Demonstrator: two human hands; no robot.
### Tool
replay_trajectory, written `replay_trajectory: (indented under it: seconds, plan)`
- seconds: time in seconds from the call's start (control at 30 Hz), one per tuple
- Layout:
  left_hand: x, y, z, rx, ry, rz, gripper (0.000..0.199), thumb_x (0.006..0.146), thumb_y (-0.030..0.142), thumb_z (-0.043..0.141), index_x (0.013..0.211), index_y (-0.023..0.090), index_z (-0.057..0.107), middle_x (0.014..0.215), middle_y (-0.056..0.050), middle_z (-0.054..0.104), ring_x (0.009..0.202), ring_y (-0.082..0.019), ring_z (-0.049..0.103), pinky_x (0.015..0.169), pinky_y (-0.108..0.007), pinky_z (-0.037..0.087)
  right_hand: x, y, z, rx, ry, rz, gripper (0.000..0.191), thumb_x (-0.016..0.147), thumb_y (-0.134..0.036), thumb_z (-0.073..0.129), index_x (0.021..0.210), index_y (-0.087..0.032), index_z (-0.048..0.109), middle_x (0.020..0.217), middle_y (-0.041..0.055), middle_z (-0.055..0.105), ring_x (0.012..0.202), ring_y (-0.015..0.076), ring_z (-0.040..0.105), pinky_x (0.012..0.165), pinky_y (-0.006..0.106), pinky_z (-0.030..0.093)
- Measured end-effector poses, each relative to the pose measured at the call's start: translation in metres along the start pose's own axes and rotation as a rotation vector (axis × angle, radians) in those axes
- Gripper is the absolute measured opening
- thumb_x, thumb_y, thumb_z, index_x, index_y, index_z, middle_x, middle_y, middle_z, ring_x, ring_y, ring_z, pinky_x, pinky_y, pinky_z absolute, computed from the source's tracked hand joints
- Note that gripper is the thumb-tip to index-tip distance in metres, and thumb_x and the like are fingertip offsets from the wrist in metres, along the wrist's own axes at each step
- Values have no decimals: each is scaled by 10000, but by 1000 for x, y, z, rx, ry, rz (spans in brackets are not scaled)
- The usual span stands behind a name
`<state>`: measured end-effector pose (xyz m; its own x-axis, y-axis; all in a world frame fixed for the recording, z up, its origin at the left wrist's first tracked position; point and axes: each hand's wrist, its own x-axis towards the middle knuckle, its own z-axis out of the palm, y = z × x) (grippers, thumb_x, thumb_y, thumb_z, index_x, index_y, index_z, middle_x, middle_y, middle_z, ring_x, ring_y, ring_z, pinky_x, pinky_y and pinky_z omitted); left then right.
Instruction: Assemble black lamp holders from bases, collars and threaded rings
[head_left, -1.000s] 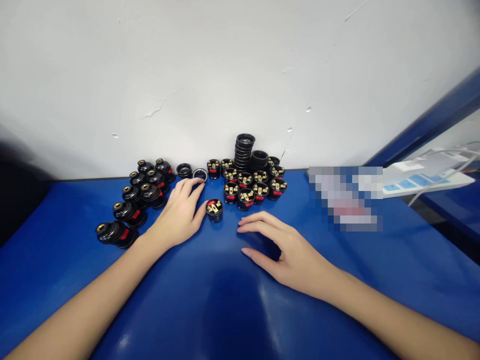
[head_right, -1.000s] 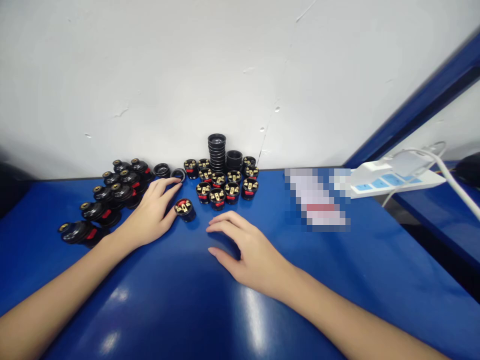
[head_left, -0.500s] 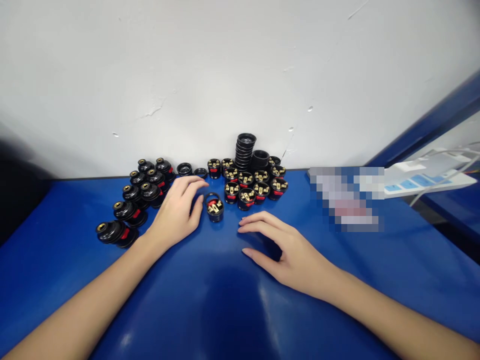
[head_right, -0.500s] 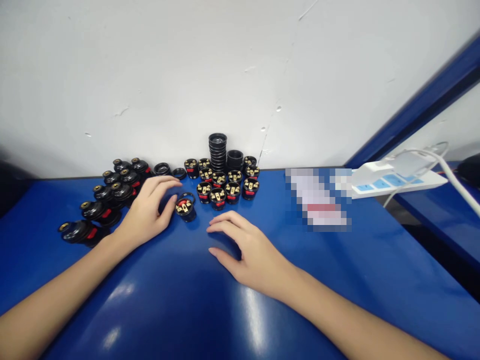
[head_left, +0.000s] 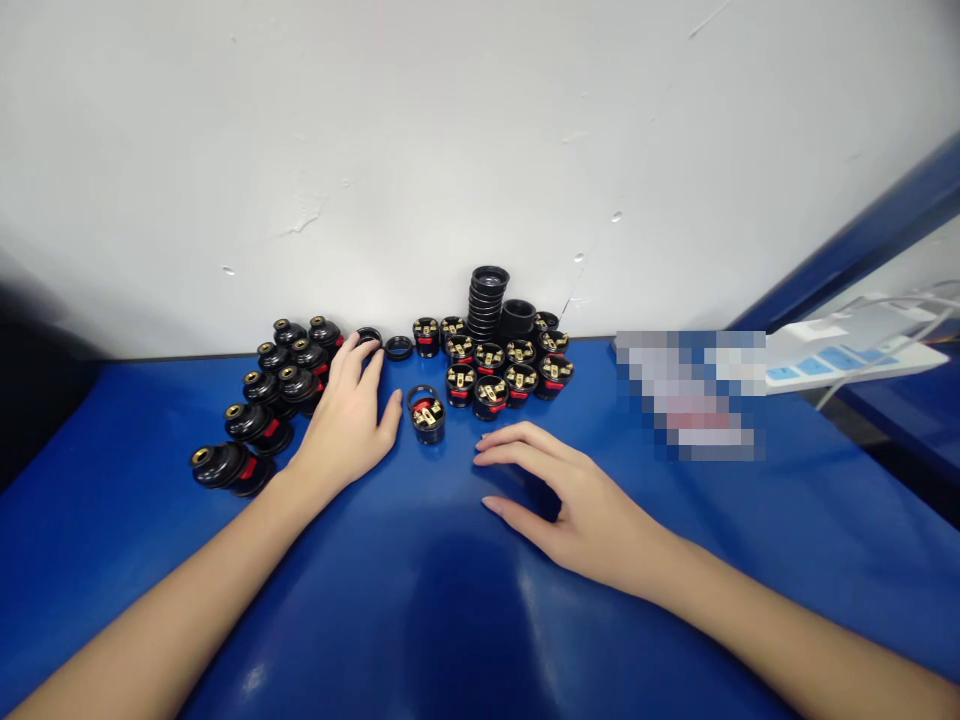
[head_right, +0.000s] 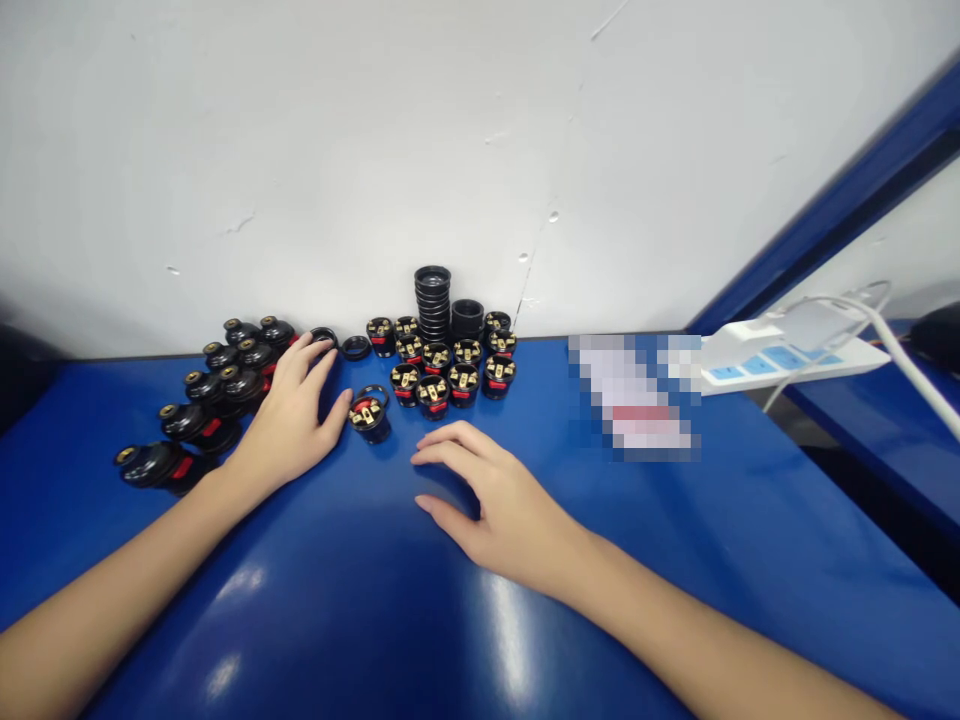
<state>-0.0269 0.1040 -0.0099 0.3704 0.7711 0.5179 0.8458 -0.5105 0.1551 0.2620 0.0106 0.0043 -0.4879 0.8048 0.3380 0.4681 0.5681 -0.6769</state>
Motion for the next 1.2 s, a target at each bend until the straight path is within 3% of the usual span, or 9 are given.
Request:
replay_trajectory:
  seconds: [0.1,0.47,0.7,0.8,0.97,1.2]
  plan:
    - [1,-1,0,-9,1,11,531,1087,325,546,1523,22,545,1601,-299,527,1649,-471,373,1351,-678,388,0,0,0,-2,-4,-1,265,1047,-194,718,1306,-251,707,1353,115,728,1266,256,745,1131,461,624]
    - [2,1,-3,-52,26,31,608,1069,301,597,1626,126,424,1678,-265,451,1684,-466,307,1339,-724,368,0,0,0,-12,-4,-8,274,1045,-199,720,1310,-268,706,1359,112,730,1273,262,746,1130,472,630]
    - [3,7,-18,-86,180,121,362,1069,181,583,1426,173,644,1481,-174,662,1545,-344,547,1317,-590,469,1,0,0,-16,-9,-1,262,1040,-196,727,1299,-234,722,1358,119,731,1278,254,741,1150,456,616]
    - [1,7,-25,-55,209,150,269,1058,166,607,1300,193,722,1377,-138,731,1427,-326,620,1263,-588,520,1,0,0,-19,-7,-1,259,1042,-196,725,1298,-234,723,1361,122,730,1280,254,741,1149,455,618]
    - [-2,4,-27,-50,152,152,163,1055,194,634,1092,228,789,1169,-84,813,1237,-323,652,1127,-579,591,0,-1,0,-19,1,-9,261,1044,-201,723,1299,-255,718,1353,117,736,1279,261,747,1138,468,632]
    - [-3,4,-28,-102,55,179,188,1079,204,585,1061,211,772,1128,-93,798,1121,-290,665,1054,-525,615,0,0,0,-21,0,-11,266,1045,-200,723,1301,-269,709,1363,117,735,1286,270,746,1139,489,634]
